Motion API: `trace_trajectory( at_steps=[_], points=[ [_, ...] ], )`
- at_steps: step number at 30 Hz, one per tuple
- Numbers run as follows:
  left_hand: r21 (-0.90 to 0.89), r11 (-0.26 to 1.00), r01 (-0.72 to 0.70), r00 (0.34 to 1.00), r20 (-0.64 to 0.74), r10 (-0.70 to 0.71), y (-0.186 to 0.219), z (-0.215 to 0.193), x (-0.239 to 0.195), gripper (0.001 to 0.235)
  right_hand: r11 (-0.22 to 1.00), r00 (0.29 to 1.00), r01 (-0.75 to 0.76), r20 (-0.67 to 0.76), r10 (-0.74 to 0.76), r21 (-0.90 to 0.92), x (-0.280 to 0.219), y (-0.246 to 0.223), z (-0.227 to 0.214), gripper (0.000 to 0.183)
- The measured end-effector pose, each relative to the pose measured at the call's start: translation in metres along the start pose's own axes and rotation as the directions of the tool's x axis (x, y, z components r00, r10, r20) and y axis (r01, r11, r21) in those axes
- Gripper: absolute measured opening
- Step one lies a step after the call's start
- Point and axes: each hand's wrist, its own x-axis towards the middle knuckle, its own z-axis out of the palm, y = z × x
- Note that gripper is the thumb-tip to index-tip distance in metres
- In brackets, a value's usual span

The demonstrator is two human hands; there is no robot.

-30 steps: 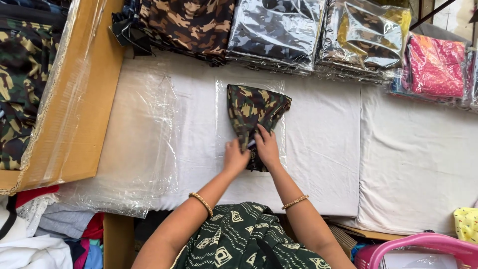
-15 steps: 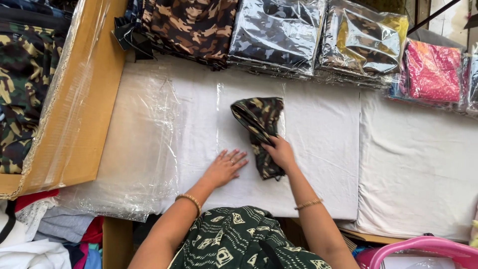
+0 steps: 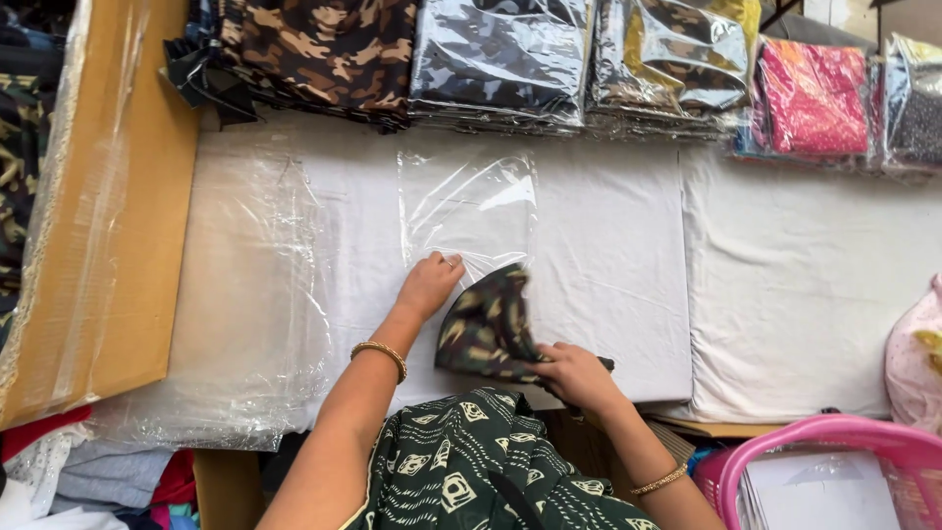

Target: The person folds camouflage-patterned shorts, places them into clear plastic bags, and stacks the packaged items on a table. The person repeats this process with multiple pairs of shorts in different camouflage patterns.

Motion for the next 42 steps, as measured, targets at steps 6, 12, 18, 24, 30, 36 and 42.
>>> trace_trajectory(
  at_steps=[6, 12, 18, 24, 30, 36, 42],
  points=[
    [-0.357, 0.922, 0.152, 0.982, -0.054, -0.183, 0.032, -0.082, 0.023, 0.006, 0.986, 0.982, 0.129, 0.126, -0.141, 0.103, 0.008, -0.004, 0.012, 0.043],
    [-0.297, 0.939, -0.172, 0.973, -0.200, 0.115, 0.021, -0.053, -0.002, 0.023, 0.848, 0.990, -0.138, 0.096, 0.103, 0.511, 0.023, 0.041, 0.016, 0.037],
    [-0.045, 0.943, -0.331, 0.925, -0.215, 0.314, 0.047, -0.083, -0.006, 0.041, 0.188, 0.638, -0.635, 0.371, 0.675, 0.750, 0.029, 0.016, 0.011, 0.038],
    [-0.021, 0.979, -0.203, 0.957, -0.215, 0.194, 0.063, -0.079, -0.001, 0.037, 0.295, 0.899, -0.410, 0.327, 0.290, 0.863, 0.046, 0.009, 0.016, 0.041],
    [-0.018, 0.984, -0.179, 0.964, -0.205, 0.172, 0.063, -0.093, 0.000, 0.057, -0.338, 0.594, -0.124, 0.343, 0.728, 0.933, 0.058, -0.022, 0.019, 0.037],
    [-0.093, 0.972, -0.215, 0.973, -0.105, 0.205, 0.096, -0.106, -0.001, 0.070, 0.339, 0.860, -0.405, 0.228, 0.456, 0.849, 0.069, -0.021, 0.030, 0.030],
    [-0.219, 0.916, -0.336, 0.926, -0.255, 0.279, 0.123, -0.166, 0.009, 0.070, 0.839, 0.725, -0.145, -0.521, 0.451, 0.525, 0.076, -0.040, 0.012, 0.027]
  ],
)
